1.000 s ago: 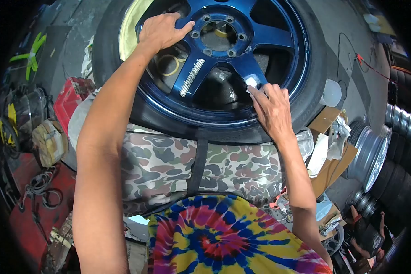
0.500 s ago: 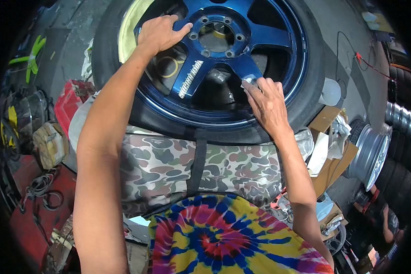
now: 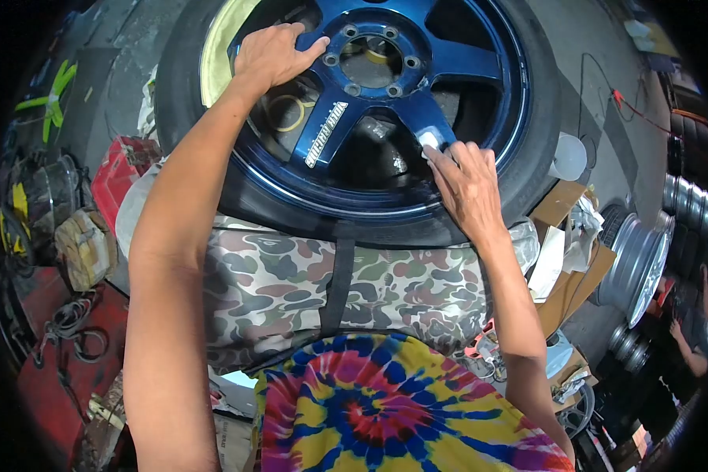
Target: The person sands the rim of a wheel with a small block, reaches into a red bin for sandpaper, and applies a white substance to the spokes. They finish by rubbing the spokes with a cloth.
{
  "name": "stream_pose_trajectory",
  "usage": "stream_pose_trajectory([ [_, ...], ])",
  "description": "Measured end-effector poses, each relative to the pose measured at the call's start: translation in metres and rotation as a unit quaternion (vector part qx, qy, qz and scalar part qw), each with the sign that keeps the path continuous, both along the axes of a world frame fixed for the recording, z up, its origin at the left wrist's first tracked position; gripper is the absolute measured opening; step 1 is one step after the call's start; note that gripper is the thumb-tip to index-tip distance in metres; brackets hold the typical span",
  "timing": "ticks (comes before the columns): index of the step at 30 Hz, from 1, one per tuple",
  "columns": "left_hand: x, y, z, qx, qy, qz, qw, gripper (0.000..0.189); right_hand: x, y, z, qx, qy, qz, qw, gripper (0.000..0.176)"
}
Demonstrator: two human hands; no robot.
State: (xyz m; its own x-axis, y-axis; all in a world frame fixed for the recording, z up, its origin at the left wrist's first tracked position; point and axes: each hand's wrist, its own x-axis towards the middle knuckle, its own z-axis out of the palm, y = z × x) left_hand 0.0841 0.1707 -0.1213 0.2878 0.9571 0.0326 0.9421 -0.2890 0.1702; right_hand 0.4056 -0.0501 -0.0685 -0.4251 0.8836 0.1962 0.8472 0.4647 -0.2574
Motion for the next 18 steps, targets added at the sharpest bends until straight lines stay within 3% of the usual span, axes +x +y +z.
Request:
stream_pose_trajectory([
  [18, 0.000, 0.002, -0.005, 0.021, -0.001, -0.002, 1.000, 0.073, -0.002, 0.013, -0.004, 0.031, -0.013, -0.017, 0.999, 0.037],
])
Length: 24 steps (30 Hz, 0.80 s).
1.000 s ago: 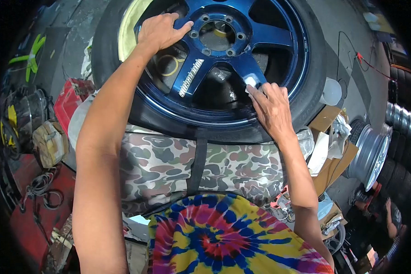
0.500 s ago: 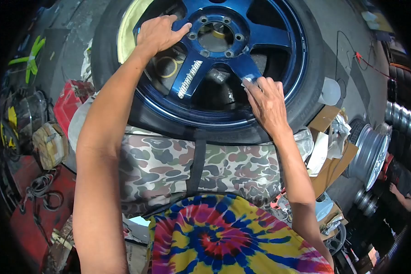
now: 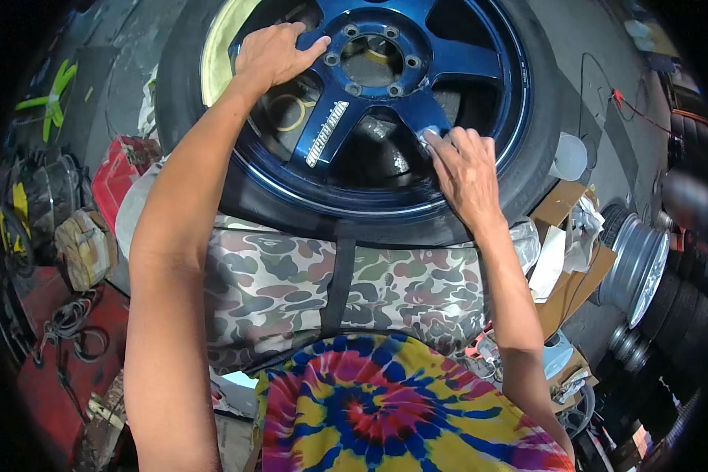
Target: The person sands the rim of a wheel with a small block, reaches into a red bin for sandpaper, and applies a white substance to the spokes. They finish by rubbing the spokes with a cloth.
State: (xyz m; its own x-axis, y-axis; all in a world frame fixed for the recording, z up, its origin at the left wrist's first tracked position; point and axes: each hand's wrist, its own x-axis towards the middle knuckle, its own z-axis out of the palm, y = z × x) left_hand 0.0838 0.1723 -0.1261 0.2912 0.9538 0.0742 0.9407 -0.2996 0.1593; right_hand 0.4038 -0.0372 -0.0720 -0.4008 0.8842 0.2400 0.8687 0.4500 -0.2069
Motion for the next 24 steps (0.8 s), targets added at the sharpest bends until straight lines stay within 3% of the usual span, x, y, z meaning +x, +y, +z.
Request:
stream_pose_trajectory([
  [24, 0.000, 0.000, 0.003, -0.014, -0.006, -0.006, 1.000, 0.075, 0.001, -0.008, 0.003, -0.015, 0.003, 0.021, 1.000, 0.039],
])
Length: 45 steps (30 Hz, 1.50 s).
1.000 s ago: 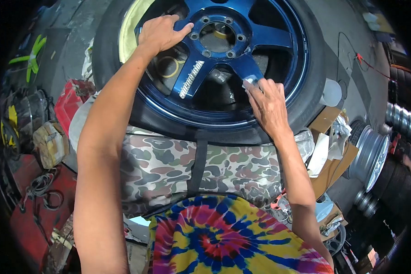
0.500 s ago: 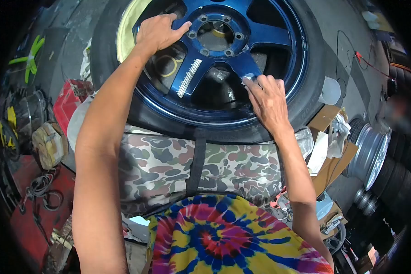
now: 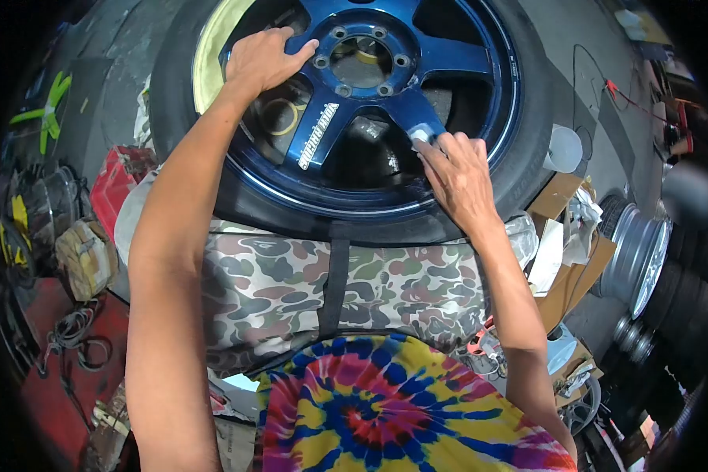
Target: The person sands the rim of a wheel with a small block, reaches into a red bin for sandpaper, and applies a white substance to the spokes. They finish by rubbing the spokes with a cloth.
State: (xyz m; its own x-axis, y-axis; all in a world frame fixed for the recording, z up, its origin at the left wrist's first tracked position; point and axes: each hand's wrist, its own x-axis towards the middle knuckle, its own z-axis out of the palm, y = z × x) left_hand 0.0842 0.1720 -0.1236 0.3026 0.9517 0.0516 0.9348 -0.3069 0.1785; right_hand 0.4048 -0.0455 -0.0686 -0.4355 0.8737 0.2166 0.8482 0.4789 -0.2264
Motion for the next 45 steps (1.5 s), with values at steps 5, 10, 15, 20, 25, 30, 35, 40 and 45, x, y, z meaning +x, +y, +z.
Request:
stream_pose_trajectory([
  [5, 0.000, 0.002, 0.003, -0.008, 0.010, 0.007, 1.000, 0.076, -0.003, 0.004, -0.002, 0.005, 0.020, 0.000, 1.000, 0.037],
  [10, 0.001, 0.001, 0.002, 0.013, 0.005, 0.009, 1.000, 0.077, -0.003, 0.003, 0.000, 0.002, 0.004, -0.010, 1.000, 0.036],
  [15, 0.001, 0.001, 0.001, -0.010, 0.011, 0.012, 1.000, 0.077, -0.003, 0.000, -0.005, 0.009, 0.024, -0.002, 1.000, 0.031],
  [20, 0.001, 0.000, 0.001, 0.018, -0.003, 0.002, 1.000, 0.075, -0.011, 0.013, -0.002, 0.014, 0.015, 0.003, 1.000, 0.031],
  [25, -0.001, 0.000, 0.000, 0.006, -0.007, 0.003, 1.000, 0.075, -0.001, 0.000, -0.002, 0.000, 0.002, 0.000, 1.000, 0.037],
  [30, 0.000, 0.001, 0.004, 0.006, 0.000, -0.002, 1.000, 0.075, -0.011, 0.012, -0.005, 0.015, 0.020, -0.003, 1.000, 0.032],
  [35, 0.000, 0.000, 0.001, -0.003, 0.003, 0.013, 1.000, 0.074, -0.007, 0.006, -0.005, 0.012, 0.012, -0.020, 1.000, 0.034],
  [40, -0.001, -0.002, 0.003, 0.007, -0.002, 0.006, 1.000, 0.075, -0.010, 0.004, -0.008, 0.010, 0.028, -0.012, 0.999, 0.035],
  [45, 0.000, 0.000, 0.002, 0.003, 0.003, 0.010, 1.000, 0.076, -0.011, 0.009, -0.009, 0.023, 0.015, -0.020, 0.999, 0.037],
])
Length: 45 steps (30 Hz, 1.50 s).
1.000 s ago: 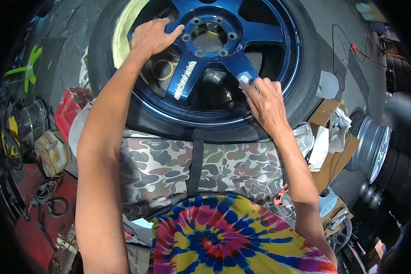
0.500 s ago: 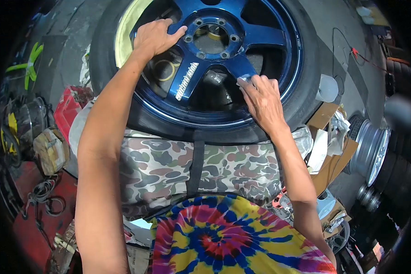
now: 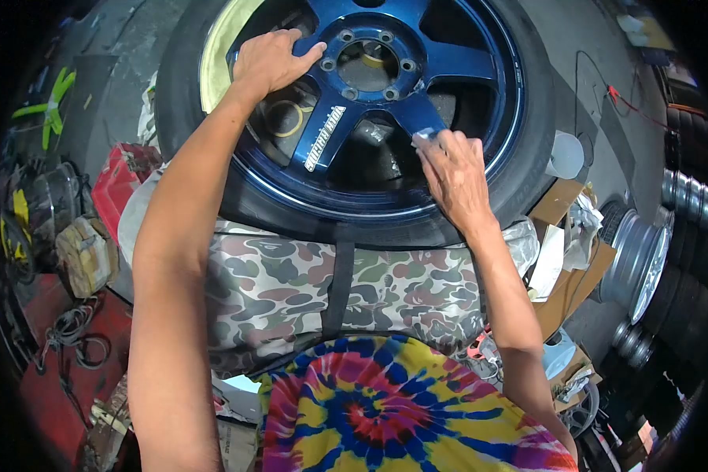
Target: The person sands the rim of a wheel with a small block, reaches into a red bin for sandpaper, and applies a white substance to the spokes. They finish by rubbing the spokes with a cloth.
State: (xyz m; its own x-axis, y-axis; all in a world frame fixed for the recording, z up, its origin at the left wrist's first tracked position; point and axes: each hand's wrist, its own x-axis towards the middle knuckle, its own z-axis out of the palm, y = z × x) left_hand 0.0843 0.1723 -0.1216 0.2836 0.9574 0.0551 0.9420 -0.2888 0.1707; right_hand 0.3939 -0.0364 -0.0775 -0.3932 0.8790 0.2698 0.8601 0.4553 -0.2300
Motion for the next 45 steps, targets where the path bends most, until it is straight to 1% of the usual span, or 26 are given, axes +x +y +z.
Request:
stream_pose_trajectory([
  [3, -0.002, -0.002, -0.002, 0.005, -0.005, -0.009, 1.000, 0.075, 0.004, -0.003, 0.002, -0.021, 0.010, 0.013, 1.000, 0.037],
  [5, 0.001, -0.002, 0.004, -0.021, 0.006, 0.000, 1.000, 0.074, 0.008, 0.002, 0.001, -0.013, -0.017, -0.015, 1.000, 0.039],
  [6, 0.001, -0.001, 0.002, -0.020, 0.006, 0.000, 1.000, 0.074, 0.005, 0.004, 0.000, -0.003, -0.012, -0.018, 1.000, 0.038],
  [9, -0.002, 0.000, -0.002, 0.011, -0.011, -0.013, 1.000, 0.074, -0.002, -0.002, 0.002, -0.017, 0.008, 0.012, 1.000, 0.037],
  [11, -0.001, 0.000, -0.002, 0.006, 0.001, -0.012, 1.000, 0.075, 0.004, -0.001, 0.005, -0.030, 0.001, 0.012, 0.999, 0.038],
  [13, -0.001, -0.001, -0.004, 0.011, -0.005, -0.013, 1.000, 0.075, 0.007, 0.004, 0.003, -0.011, -0.021, -0.015, 1.000, 0.040],
  [17, -0.003, 0.000, -0.009, 0.031, -0.017, -0.010, 0.999, 0.076, 0.003, 0.000, 0.007, -0.029, -0.004, 0.009, 1.000, 0.039],
  [25, -0.002, 0.000, -0.002, 0.012, -0.004, -0.008, 1.000, 0.076, 0.006, 0.006, 0.008, -0.013, -0.016, -0.003, 1.000, 0.034],
  [27, -0.001, -0.001, -0.002, 0.014, -0.002, -0.009, 1.000, 0.076, 0.006, 0.005, 0.009, -0.015, -0.019, -0.010, 1.000, 0.034],
  [30, -0.002, -0.001, -0.002, 0.015, -0.016, -0.011, 1.000, 0.075, 0.006, 0.001, 0.010, -0.021, -0.017, 0.007, 1.000, 0.034],
  [32, -0.001, -0.001, 0.000, 0.004, -0.014, -0.010, 1.000, 0.074, 0.008, 0.002, 0.011, -0.012, -0.037, -0.006, 0.999, 0.035],
  [37, -0.001, -0.001, -0.001, 0.008, -0.010, -0.007, 1.000, 0.074, 0.001, 0.001, 0.007, -0.016, -0.013, 0.013, 1.000, 0.036],
  [40, 0.000, -0.002, -0.001, 0.002, -0.006, -0.005, 1.000, 0.074, 0.007, 0.005, 0.005, -0.004, -0.039, -0.018, 0.999, 0.037],
  [43, 0.000, -0.001, 0.002, -0.004, -0.003, -0.003, 1.000, 0.075, -0.002, 0.002, 0.006, -0.011, -0.022, 0.010, 1.000, 0.037],
  [45, 0.000, -0.002, 0.000, -0.006, -0.004, -0.003, 1.000, 0.075, 0.001, 0.003, 0.007, -0.013, -0.018, 0.012, 1.000, 0.038],
])
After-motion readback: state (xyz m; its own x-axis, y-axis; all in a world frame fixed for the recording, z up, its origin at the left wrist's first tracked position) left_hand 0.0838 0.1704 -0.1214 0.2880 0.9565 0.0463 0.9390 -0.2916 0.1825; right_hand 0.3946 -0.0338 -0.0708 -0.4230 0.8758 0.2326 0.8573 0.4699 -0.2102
